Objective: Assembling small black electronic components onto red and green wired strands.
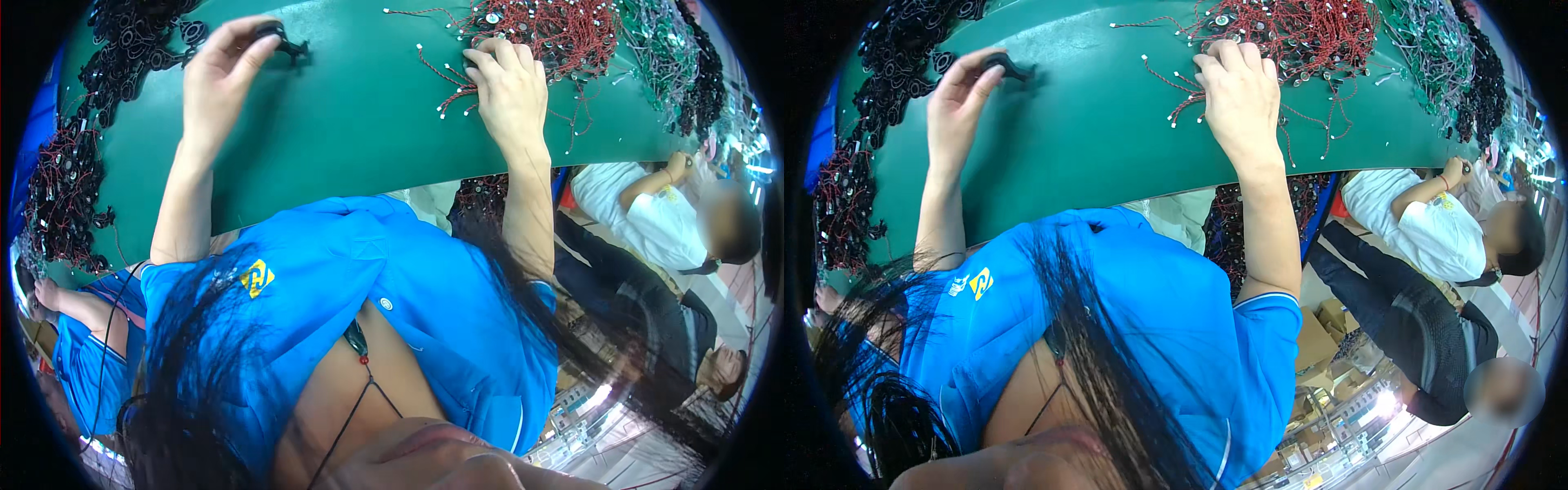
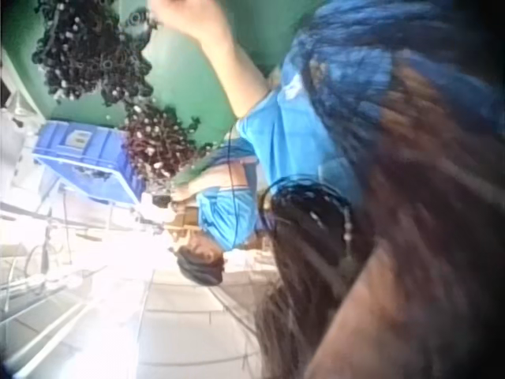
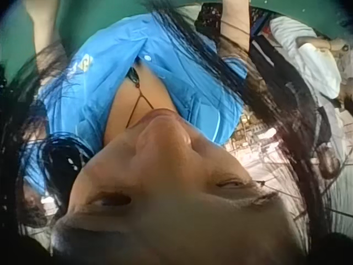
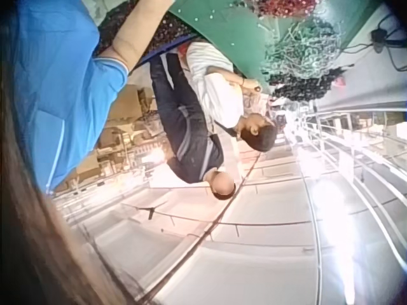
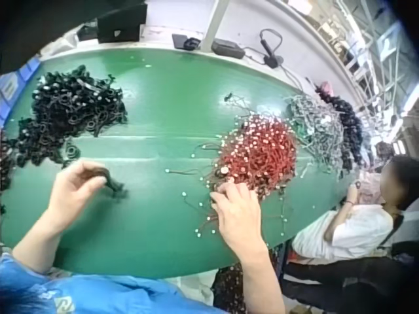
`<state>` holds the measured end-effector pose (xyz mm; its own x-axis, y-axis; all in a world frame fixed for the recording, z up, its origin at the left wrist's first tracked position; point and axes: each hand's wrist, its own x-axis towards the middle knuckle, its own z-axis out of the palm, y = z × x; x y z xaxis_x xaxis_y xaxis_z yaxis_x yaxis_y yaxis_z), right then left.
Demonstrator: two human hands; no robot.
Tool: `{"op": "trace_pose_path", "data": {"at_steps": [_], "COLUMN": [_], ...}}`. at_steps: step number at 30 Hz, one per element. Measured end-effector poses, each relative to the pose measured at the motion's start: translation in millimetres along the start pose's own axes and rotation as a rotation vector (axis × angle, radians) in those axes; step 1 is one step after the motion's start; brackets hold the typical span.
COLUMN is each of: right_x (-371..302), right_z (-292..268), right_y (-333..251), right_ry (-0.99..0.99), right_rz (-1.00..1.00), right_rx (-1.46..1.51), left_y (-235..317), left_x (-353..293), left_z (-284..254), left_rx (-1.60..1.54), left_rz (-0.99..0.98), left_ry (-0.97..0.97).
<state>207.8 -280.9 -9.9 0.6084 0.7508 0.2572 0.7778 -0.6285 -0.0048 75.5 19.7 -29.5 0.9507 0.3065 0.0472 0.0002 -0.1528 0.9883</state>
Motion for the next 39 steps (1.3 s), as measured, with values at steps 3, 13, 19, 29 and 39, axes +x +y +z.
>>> {"op": "trace_pose_path", "data": {"at_steps": [3,13,19,29,39], "right_x": [-3,31,28,-7,-11], "right_z": [-1,-84,-109,-8,5], "right_y": [1,41,-4,-96,-116], "right_ry": [-0.022,0.777,0.54,-0.287,-0.278], "right_rz": [-0.026,0.091,0.196,0.687,0.743], "right_rx": [-0.016,1.047,1.347,1.748,1.809], "left_y": [6,10,18,17,15], "left_x": [-9,-17,-25,-37,-32], "left_z": [13,39,51,73,67], "left_rx": [-0.022,-0.101,-0.179,-0.208,-0.052], "left_rz": [-0.092,-0.034,-0.09,-0.191,-0.115], "left_ry": [-0.108,-0.133,-0.185,-0.215,-0.182]}}
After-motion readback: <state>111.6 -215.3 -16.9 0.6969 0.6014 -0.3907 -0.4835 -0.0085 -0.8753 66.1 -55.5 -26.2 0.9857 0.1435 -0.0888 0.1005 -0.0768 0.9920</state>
